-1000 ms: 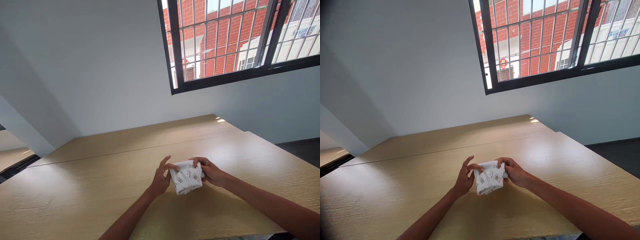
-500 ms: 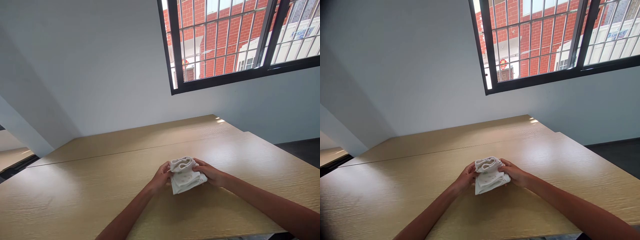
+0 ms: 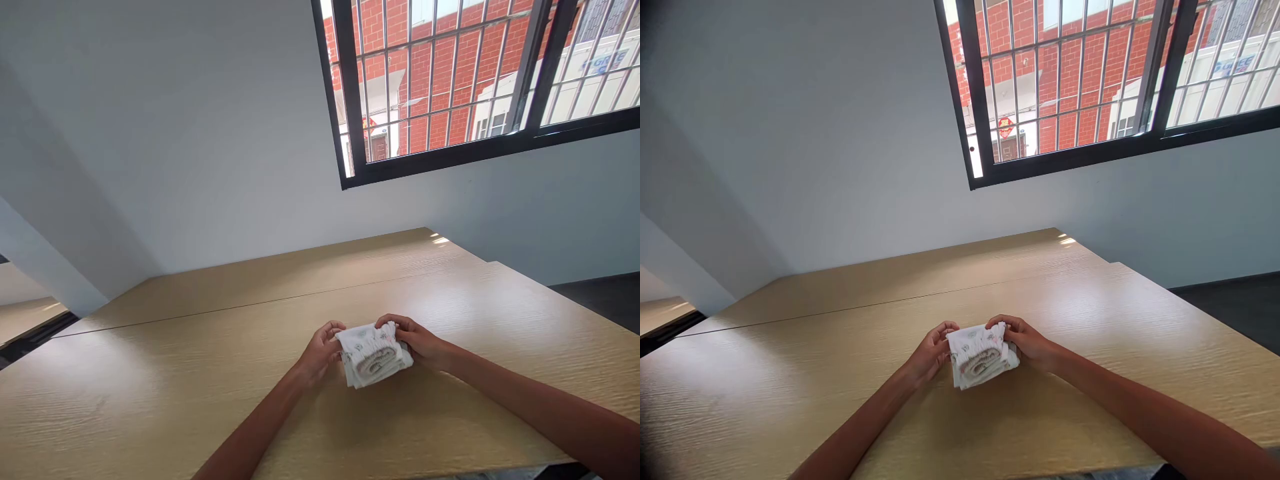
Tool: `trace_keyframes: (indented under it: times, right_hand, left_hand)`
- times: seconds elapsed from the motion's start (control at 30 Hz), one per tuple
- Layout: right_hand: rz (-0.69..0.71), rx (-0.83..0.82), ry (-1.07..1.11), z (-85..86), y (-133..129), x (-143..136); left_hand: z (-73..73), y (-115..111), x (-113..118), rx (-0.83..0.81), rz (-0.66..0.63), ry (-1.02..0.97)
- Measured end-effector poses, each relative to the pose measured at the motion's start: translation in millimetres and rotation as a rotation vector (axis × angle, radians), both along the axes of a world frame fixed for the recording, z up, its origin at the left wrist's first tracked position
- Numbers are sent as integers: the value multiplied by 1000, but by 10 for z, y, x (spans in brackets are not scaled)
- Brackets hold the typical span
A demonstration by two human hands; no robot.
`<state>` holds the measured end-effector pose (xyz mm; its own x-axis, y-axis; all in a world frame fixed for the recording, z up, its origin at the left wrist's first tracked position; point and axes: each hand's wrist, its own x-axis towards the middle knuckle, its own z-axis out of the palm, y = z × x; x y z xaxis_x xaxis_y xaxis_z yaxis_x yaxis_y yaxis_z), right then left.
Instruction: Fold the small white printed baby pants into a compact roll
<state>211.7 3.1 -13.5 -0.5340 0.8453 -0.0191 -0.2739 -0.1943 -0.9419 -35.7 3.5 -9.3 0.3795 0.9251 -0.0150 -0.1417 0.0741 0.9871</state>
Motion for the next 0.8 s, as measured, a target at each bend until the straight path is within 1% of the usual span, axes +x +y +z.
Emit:
trace_keyframes:
  times: [0.07,0.13,0.23,0.33,0.47,0.53,0.6,0.67,0.7,0.77,0.8]
  right_hand:
    - [-1,48,-4,-17,-1,5]
    - [3,64,8,-31,-2,7]
    - [20,47,23,-35,-7,4]
    - [27,0,27,-21,-20,-7]
    - [11,-49,39,-10,-30,-24]
    - [16,-45,42,-7,-30,-21]
    - [50,-6,41,5,-30,-8]
    - [93,87,20,27,-34,12]
    - [103,160,-11,41,-40,23]
    - [69,374,-138,73,-58,47]
    - [32,517,-229,89,-70,58]
  left_hand:
    - [-2,-29,32,5,-47,28]
    - [21,-48,49,62,-108,76]
    - [80,-59,30,177,-177,122]
    - [101,-58,-28,192,-191,148]
    - [4,-40,-65,119,-232,213]
    - [-57,-22,-48,100,-204,179]
    - [-88,-9,-27,137,-168,135]
    - [-71,-12,-23,261,-151,144]
    - [-46,-22,-33,361,-143,176]
    - [23,-59,-69,609,-141,298]
    - [62,-85,-92,746,-146,373]
